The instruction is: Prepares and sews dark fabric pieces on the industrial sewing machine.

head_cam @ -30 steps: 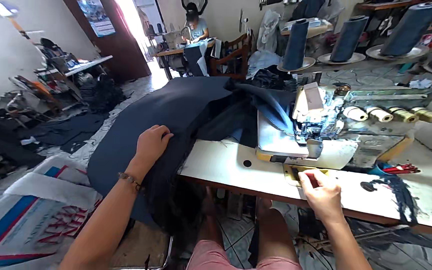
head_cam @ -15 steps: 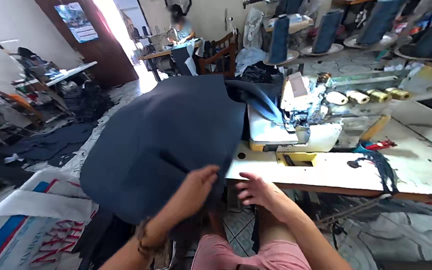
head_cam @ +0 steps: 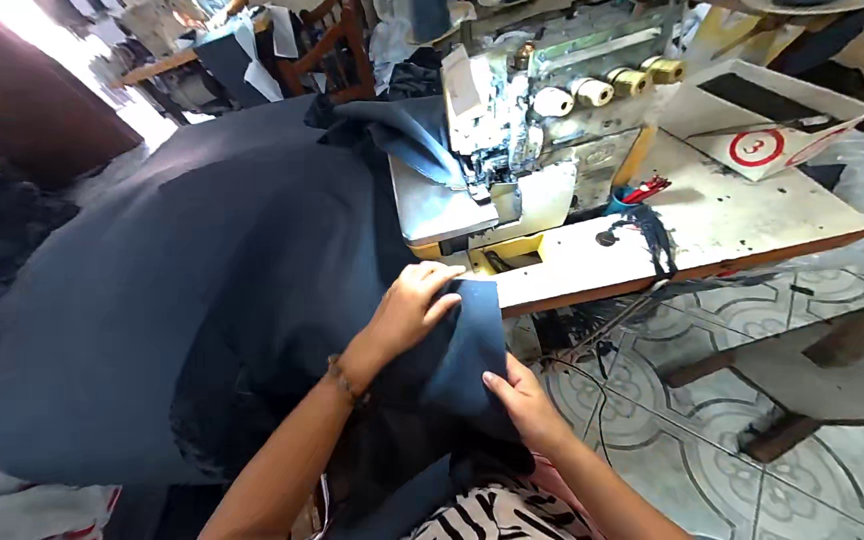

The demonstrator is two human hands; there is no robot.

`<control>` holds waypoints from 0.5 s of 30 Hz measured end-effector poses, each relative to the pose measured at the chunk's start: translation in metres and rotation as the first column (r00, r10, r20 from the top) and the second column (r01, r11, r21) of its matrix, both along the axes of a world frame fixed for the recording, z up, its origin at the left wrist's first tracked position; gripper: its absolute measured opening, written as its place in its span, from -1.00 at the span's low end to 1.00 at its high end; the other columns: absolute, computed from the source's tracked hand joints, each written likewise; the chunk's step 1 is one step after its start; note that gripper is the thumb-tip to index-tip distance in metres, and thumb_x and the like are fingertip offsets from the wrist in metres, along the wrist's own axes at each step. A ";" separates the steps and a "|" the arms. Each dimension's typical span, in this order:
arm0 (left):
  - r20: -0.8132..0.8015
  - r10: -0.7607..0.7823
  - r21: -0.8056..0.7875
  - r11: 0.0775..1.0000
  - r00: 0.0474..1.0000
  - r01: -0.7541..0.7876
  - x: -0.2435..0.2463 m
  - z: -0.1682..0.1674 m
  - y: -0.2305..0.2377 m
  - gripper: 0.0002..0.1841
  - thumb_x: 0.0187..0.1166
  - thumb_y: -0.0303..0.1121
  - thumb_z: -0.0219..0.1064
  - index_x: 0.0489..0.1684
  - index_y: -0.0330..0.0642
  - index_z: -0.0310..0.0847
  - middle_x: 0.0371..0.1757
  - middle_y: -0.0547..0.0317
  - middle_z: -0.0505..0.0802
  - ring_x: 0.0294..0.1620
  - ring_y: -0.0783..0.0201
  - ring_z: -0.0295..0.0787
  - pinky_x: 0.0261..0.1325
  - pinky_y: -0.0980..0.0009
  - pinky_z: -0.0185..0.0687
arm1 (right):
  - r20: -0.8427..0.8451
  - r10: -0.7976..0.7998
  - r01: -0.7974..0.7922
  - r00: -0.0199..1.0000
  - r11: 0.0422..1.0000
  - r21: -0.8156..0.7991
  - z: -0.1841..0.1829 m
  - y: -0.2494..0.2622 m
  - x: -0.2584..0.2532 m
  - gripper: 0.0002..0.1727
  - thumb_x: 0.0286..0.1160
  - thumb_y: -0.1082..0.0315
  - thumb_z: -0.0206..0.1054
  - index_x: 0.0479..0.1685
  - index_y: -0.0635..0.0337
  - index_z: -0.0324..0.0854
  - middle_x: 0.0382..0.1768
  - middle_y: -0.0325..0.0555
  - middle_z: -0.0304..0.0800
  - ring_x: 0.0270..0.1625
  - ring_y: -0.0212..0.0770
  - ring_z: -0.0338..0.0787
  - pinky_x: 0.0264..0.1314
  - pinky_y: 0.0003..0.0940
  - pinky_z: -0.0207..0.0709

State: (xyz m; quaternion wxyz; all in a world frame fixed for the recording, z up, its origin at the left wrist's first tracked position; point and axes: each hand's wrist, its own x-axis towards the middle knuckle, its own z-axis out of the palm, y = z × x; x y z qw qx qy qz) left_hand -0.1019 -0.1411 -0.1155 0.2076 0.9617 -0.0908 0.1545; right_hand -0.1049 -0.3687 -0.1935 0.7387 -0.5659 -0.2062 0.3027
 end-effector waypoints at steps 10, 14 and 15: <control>-0.111 -0.262 -0.061 0.965 0.959 0.256 0.032 -0.007 -0.015 -0.84 0.56 -0.31 0.44 -0.15 -0.22 0.81 -0.21 0.10 0.82 -0.08 0.18 0.76 0.12 0.11 0.63 | 0.058 0.010 -0.012 0.998 0.999 0.035 -0.008 -0.001 0.047 -0.65 0.79 0.40 0.00 0.33 0.39 0.54 0.02 -0.21 0.84 0.06 -0.53 0.81 0.25 -0.50 0.69; -0.132 -0.235 -0.280 0.941 0.963 0.191 0.031 0.007 -0.021 -0.89 0.45 -0.37 0.55 -0.27 -0.21 0.81 -0.31 0.24 0.88 -0.28 0.52 0.78 -0.14 0.52 0.72 | 0.100 0.005 -0.010 0.995 0.998 0.055 -0.005 0.003 0.054 -0.71 0.78 0.43 0.01 0.10 0.26 0.67 -0.12 -0.33 0.85 -0.03 -0.58 0.80 0.16 -0.55 0.70; -0.136 -0.219 -0.313 0.935 0.966 0.168 0.030 0.008 -0.022 -0.90 0.44 -0.39 0.56 -0.29 -0.22 0.82 -0.32 0.26 0.89 -0.29 0.55 0.78 -0.14 0.56 0.72 | 0.097 0.005 -0.009 0.995 0.999 0.039 -0.004 0.002 0.054 -0.73 0.79 0.41 0.01 0.04 0.22 0.66 -0.18 -0.36 0.84 -0.09 -0.59 0.80 0.10 -0.56 0.70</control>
